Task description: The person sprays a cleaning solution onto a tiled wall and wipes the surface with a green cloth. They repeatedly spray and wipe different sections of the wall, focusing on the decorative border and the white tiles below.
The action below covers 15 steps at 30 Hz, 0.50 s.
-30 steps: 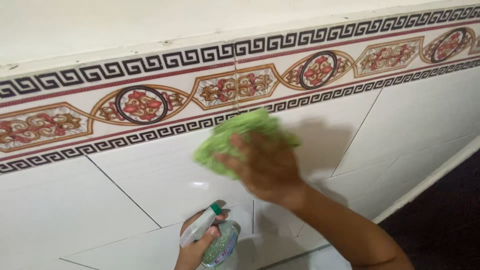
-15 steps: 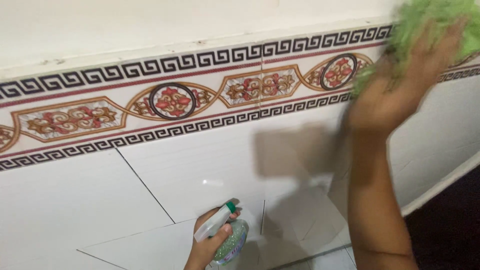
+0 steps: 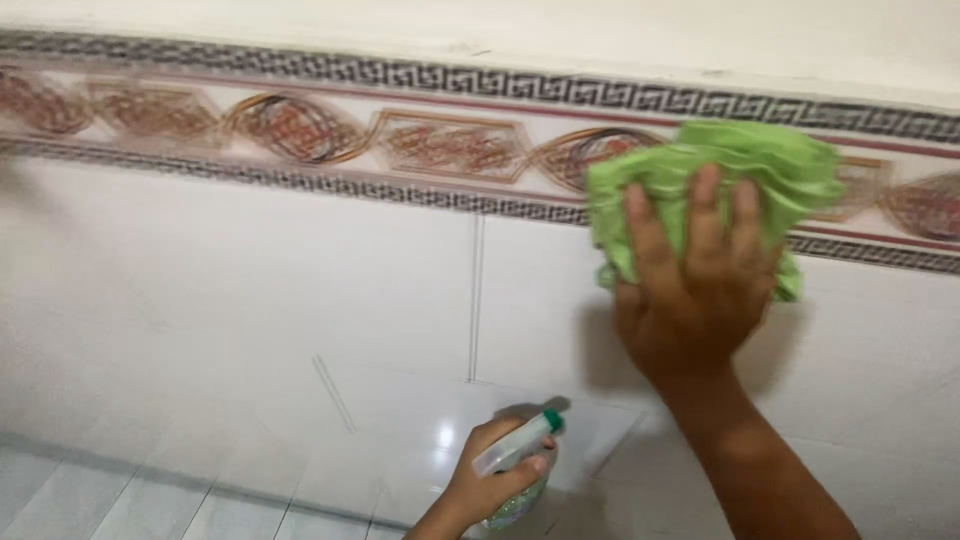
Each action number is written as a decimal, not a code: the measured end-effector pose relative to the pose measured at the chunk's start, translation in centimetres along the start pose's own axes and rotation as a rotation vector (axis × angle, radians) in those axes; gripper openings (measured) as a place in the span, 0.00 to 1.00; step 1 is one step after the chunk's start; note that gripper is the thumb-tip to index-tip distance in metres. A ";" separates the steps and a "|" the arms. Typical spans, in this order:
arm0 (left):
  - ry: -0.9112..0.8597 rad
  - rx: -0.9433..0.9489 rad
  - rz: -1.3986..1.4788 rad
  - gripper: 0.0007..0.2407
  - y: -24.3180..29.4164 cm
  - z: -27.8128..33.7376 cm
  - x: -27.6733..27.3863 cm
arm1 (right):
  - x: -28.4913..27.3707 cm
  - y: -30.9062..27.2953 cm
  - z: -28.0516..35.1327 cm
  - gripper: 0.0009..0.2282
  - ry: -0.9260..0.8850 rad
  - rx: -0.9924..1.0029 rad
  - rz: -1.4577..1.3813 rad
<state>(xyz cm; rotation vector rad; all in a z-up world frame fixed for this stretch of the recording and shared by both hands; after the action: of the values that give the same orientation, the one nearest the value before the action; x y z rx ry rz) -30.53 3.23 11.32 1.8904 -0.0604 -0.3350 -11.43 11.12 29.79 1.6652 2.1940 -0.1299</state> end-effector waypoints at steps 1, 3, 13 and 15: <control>0.041 -0.012 -0.005 0.10 0.1 1.2 -1.1 | -0.5 -1.1 -0.3 0.19 -0.001 -0.020 -0.038; 0.108 -0.057 0.026 0.09 0.3 3.9 -3.2 | -1.4 -3.2 -0.6 0.14 0.021 -0.089 0.063; 0.333 -0.113 0.018 0.09 0.0 11.4 -8.8 | -0.5 0.3 8.5 0.24 -0.205 0.258 -0.555; 0.311 -0.182 0.113 0.10 -0.3 11.3 -8.2 | -0.5 2.8 11.0 0.20 -0.059 0.012 -0.350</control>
<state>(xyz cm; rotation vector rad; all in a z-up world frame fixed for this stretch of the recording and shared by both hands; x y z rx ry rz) -41.40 -5.38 9.24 1.7304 0.0703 0.0327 -5.97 8.21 20.27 1.2502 2.4222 -0.2815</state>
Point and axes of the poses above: each hand's wrist, its own z-axis away from the middle knuckle, its own x-axis out of the palm, y = z × x, the point moved 1 cm from there along -z, towards the middle knuckle, and after that the axes turned 12 degrees about -z, right-handed, at the moved point
